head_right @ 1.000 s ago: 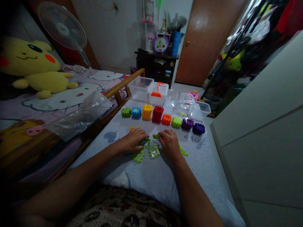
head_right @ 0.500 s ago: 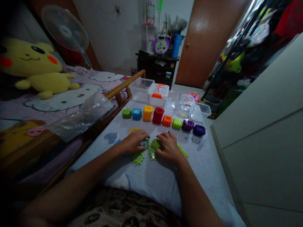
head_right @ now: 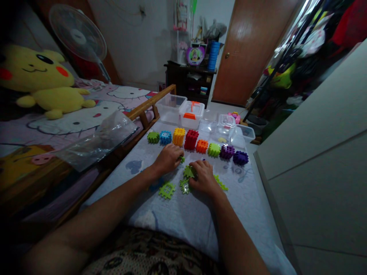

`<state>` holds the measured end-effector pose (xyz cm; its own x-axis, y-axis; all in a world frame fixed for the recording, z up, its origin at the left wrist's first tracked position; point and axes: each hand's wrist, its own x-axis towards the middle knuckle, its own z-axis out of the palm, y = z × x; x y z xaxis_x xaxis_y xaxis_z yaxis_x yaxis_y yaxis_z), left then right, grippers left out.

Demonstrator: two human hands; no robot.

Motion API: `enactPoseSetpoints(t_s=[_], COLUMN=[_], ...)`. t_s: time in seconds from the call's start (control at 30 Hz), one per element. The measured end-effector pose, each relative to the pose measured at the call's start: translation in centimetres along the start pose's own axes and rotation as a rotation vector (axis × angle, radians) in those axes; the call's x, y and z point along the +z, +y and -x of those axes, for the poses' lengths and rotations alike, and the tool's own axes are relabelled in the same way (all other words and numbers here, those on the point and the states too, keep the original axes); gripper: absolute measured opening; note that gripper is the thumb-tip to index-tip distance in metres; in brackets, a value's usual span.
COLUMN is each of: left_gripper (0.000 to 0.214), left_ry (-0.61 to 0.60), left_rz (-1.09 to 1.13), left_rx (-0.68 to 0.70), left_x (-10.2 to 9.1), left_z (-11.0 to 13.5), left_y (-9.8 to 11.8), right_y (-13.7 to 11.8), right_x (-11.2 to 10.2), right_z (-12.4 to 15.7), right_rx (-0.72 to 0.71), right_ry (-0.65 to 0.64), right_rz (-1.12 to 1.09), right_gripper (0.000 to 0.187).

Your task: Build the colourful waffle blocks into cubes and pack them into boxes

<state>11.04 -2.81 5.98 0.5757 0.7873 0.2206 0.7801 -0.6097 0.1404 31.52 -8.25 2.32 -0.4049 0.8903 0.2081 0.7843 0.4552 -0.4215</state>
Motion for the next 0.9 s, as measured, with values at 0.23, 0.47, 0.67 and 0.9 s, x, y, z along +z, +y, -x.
enactPoseSetpoints(t_s=[0.23, 0.47, 0.67, 0.9], left_gripper=[0.026, 0.053, 0.071, 0.066], left_ry=[-0.253, -0.237, -0.214, -0.258], left_rz=[0.167, 0.214, 0.216, 0.113], left_rx=[0.067, 0.007, -0.031, 0.010], left_x=[0.1, -1.3, -0.6, 0.0], left_z=[1.6, 3.3, 3.7, 2.4], left_y=[-0.3, -1.9, -2.3, -1.2], right_y=[0.5, -0.4, -1.4, 0.1], right_x=[-0.5, 0.5, 2.1, 1.1], right_z=[0.0, -0.8, -2.0, -1.4], right_rx=[0.032, -0.038, -0.079, -0.025], right_ry=[0.075, 0.099, 0.114, 0.212], right_rz=[-0.048, -0.084, -0.114, -0.114], right_gripper=[0.043, 0.047, 0.060, 0.052])
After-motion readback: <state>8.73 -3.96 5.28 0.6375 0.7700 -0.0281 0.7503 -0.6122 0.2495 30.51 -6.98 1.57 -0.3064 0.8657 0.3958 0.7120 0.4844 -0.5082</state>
